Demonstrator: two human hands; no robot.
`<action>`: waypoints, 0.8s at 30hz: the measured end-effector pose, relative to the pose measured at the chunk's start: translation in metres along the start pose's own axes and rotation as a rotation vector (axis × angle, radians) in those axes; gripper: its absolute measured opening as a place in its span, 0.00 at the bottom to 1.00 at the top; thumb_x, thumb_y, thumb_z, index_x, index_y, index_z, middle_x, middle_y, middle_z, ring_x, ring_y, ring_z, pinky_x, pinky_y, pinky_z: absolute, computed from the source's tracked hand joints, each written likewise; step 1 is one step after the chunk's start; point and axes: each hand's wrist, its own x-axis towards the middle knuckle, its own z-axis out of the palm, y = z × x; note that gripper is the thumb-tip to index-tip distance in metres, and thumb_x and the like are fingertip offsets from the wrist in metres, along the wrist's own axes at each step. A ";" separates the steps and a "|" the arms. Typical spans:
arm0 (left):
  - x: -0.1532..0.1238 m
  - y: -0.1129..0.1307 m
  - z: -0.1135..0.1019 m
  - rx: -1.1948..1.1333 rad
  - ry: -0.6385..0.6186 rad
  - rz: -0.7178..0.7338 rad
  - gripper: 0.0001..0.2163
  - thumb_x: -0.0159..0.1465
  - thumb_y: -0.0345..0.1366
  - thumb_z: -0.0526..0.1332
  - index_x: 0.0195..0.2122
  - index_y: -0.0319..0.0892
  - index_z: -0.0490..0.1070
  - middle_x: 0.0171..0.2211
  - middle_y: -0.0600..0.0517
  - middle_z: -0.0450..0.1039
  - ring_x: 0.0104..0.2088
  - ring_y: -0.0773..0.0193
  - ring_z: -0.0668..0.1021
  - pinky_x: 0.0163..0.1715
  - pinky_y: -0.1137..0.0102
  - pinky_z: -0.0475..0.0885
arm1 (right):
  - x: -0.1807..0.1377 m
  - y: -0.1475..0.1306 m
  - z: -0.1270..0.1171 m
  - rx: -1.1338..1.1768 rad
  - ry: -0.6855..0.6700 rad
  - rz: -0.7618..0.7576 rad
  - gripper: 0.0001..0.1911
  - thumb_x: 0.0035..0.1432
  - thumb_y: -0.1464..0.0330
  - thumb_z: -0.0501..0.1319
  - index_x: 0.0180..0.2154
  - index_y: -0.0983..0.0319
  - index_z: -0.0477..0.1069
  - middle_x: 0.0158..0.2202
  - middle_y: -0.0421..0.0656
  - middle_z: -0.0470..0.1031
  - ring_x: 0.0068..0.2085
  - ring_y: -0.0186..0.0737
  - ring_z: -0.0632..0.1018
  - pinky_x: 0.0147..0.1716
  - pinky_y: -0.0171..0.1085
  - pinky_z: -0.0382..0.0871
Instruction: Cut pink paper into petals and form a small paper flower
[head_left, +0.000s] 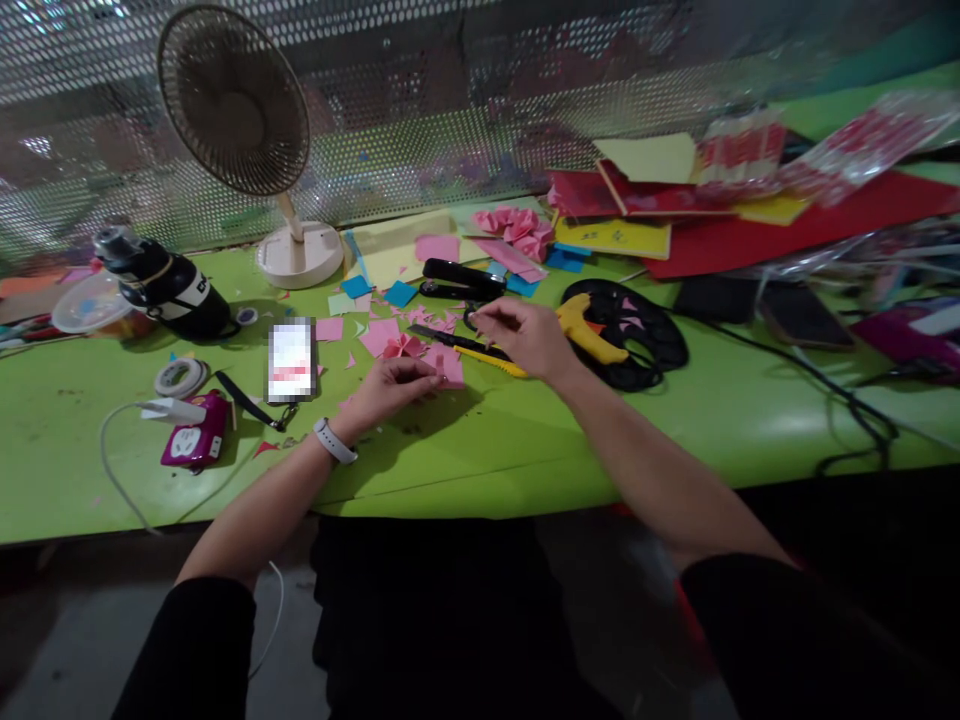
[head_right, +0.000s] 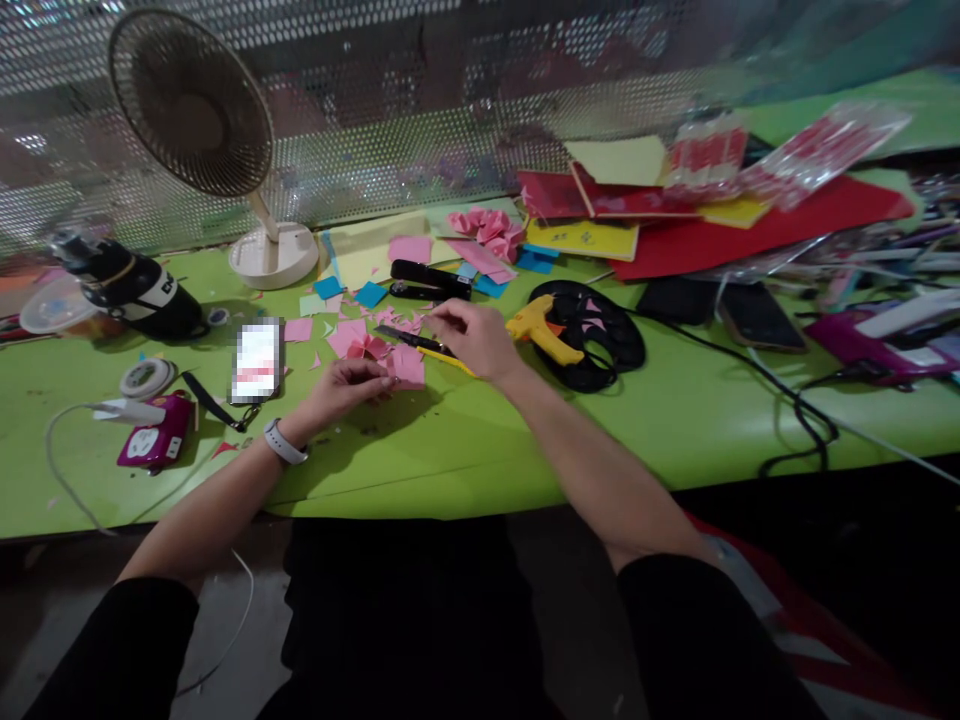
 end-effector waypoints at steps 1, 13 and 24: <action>0.000 -0.001 -0.001 -0.007 0.033 0.003 0.15 0.60 0.46 0.72 0.36 0.37 0.79 0.29 0.51 0.79 0.26 0.72 0.77 0.29 0.76 0.75 | 0.006 0.002 -0.006 -0.110 0.026 0.059 0.15 0.64 0.57 0.61 0.38 0.61 0.78 0.33 0.46 0.81 0.32 0.42 0.79 0.34 0.39 0.71; -0.001 0.001 0.002 -0.115 0.090 -0.045 0.16 0.59 0.46 0.72 0.35 0.36 0.77 0.27 0.52 0.77 0.26 0.71 0.78 0.30 0.73 0.77 | 0.070 -0.007 0.013 -0.962 -0.351 0.359 0.22 0.56 0.62 0.66 0.48 0.70 0.78 0.46 0.61 0.81 0.46 0.58 0.81 0.40 0.44 0.74; 0.000 0.003 0.003 -0.179 0.071 -0.004 0.11 0.62 0.39 0.71 0.34 0.35 0.76 0.29 0.50 0.78 0.26 0.72 0.77 0.34 0.71 0.76 | 0.108 0.003 0.008 -0.944 -0.581 0.401 0.11 0.50 0.63 0.70 0.31 0.64 0.80 0.26 0.49 0.79 0.34 0.49 0.80 0.33 0.40 0.72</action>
